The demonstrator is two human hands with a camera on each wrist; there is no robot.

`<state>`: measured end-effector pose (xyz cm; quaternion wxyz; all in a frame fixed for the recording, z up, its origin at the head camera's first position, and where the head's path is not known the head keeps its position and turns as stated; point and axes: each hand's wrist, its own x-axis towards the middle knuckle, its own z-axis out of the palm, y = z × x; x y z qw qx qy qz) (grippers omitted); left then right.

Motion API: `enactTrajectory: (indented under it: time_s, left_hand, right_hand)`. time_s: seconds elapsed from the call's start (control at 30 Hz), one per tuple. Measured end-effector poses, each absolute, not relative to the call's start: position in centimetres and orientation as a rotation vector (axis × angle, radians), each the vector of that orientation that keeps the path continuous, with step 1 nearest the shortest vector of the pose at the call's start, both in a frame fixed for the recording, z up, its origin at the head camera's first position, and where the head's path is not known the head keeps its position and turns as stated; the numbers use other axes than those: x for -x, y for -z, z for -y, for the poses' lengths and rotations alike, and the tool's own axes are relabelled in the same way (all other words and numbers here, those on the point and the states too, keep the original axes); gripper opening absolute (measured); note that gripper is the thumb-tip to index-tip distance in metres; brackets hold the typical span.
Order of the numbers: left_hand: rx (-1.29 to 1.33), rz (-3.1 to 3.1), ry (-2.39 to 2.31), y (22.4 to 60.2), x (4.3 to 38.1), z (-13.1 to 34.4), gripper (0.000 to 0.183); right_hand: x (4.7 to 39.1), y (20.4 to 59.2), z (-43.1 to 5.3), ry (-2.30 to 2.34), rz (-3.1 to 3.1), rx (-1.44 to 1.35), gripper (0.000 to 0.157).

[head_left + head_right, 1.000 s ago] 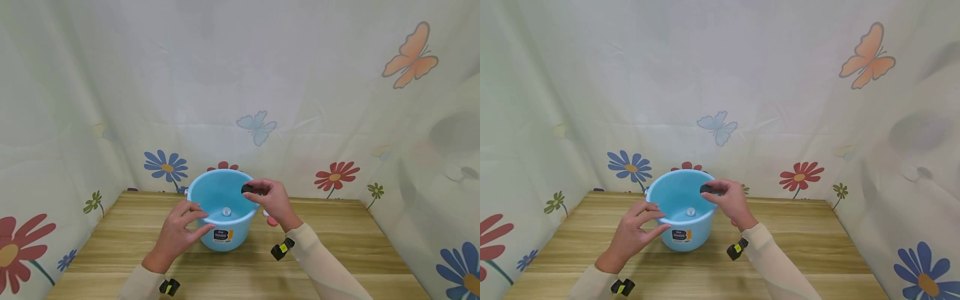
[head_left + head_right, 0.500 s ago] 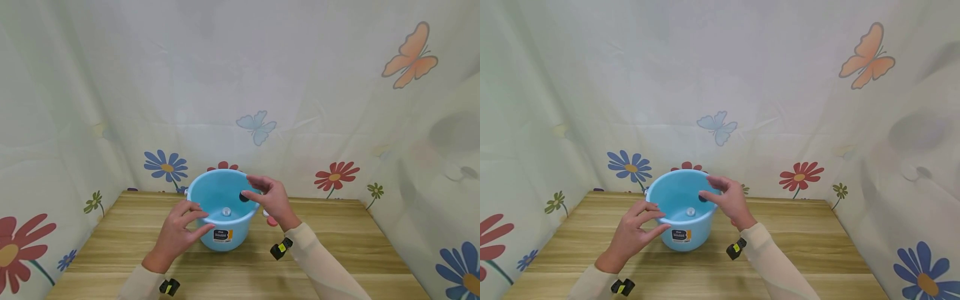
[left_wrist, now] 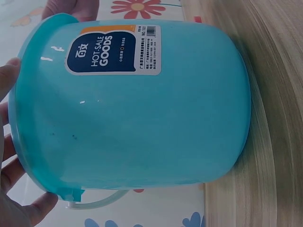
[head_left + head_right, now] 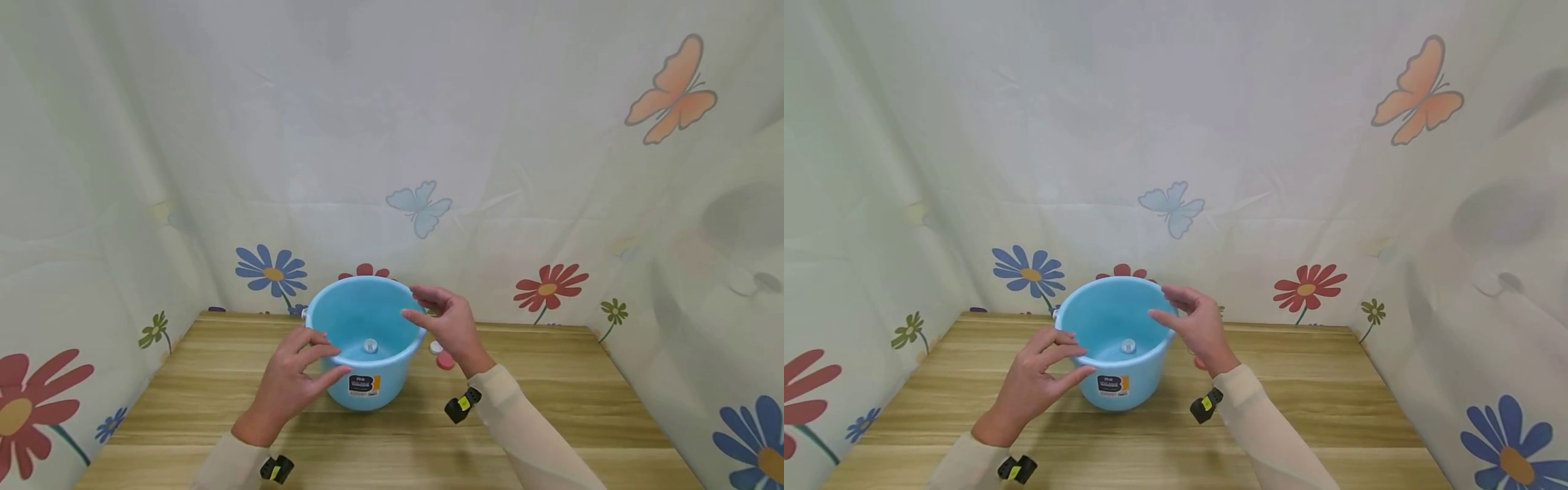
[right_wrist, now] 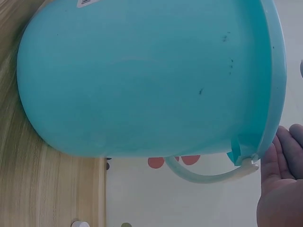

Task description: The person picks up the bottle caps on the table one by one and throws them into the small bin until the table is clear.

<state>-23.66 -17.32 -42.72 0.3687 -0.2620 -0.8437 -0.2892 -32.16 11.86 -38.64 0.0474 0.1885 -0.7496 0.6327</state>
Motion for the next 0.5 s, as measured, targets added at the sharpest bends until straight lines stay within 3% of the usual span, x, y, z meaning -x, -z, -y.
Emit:
enactTrajectory:
  time_s: [0.5]
  left_hand:
    - [0.685, 2.150, 0.743, 42.7, 23.7, 17.2, 0.032]
  right_hand:
    - [32.9, 39.9, -13.2, -1.905, 2.249, -0.496, 0.053]
